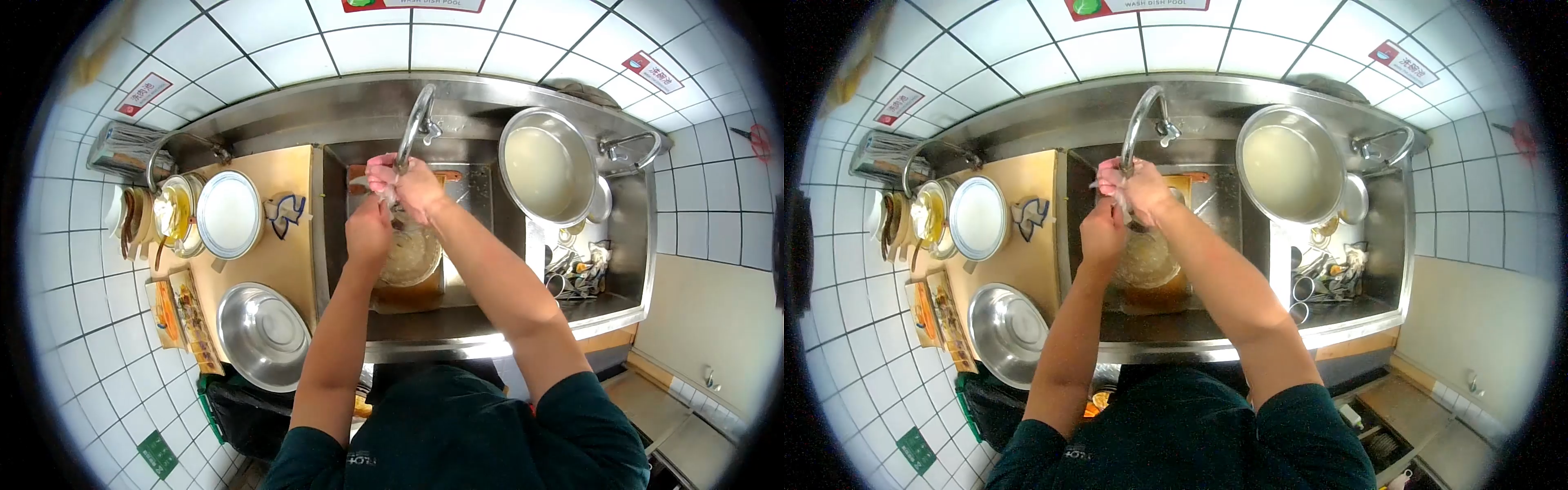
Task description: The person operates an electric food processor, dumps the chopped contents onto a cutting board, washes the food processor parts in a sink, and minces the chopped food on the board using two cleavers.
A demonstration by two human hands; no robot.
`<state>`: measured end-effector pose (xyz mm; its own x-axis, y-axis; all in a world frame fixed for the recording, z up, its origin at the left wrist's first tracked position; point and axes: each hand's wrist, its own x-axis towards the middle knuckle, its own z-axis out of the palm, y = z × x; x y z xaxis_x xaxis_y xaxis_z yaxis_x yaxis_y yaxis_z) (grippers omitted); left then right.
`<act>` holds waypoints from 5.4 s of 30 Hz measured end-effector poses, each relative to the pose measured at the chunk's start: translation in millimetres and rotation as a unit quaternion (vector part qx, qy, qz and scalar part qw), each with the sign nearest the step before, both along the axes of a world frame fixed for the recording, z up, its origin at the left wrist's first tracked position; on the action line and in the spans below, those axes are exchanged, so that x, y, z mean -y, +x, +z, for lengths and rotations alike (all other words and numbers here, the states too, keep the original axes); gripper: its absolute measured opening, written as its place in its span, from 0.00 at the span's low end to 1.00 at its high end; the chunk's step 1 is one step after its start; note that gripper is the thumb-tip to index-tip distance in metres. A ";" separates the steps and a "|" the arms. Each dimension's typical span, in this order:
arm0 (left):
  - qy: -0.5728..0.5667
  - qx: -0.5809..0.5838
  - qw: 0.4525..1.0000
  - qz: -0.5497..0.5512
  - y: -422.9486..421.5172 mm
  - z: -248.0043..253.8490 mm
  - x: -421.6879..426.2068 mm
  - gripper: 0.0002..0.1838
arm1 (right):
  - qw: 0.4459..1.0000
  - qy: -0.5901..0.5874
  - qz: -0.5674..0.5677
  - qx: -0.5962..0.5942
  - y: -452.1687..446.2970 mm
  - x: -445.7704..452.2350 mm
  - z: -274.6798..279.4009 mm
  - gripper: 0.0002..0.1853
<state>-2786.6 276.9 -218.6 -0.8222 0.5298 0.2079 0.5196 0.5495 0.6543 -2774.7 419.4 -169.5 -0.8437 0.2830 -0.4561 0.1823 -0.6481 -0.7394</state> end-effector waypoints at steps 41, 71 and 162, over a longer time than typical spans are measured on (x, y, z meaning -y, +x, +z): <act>0.324 0.749 0.577 0.025 14.0 -40.0 59.6 0.10 | 0.834 0.492 -0.227 0.103 250.7 -55.0 24.5 0.10; 0.341 0.579 0.739 0.052 18.3 -98.0 -3.8 0.27 | 0.850 0.475 -0.179 0.141 316.9 -27.3 10.2 0.10; -0.056 0.238 0.967 0.070 11.6 -14.1 39.3 0.22 | 0.968 0.029 -0.052 0.245 142.5 -43.9 -177.0 0.23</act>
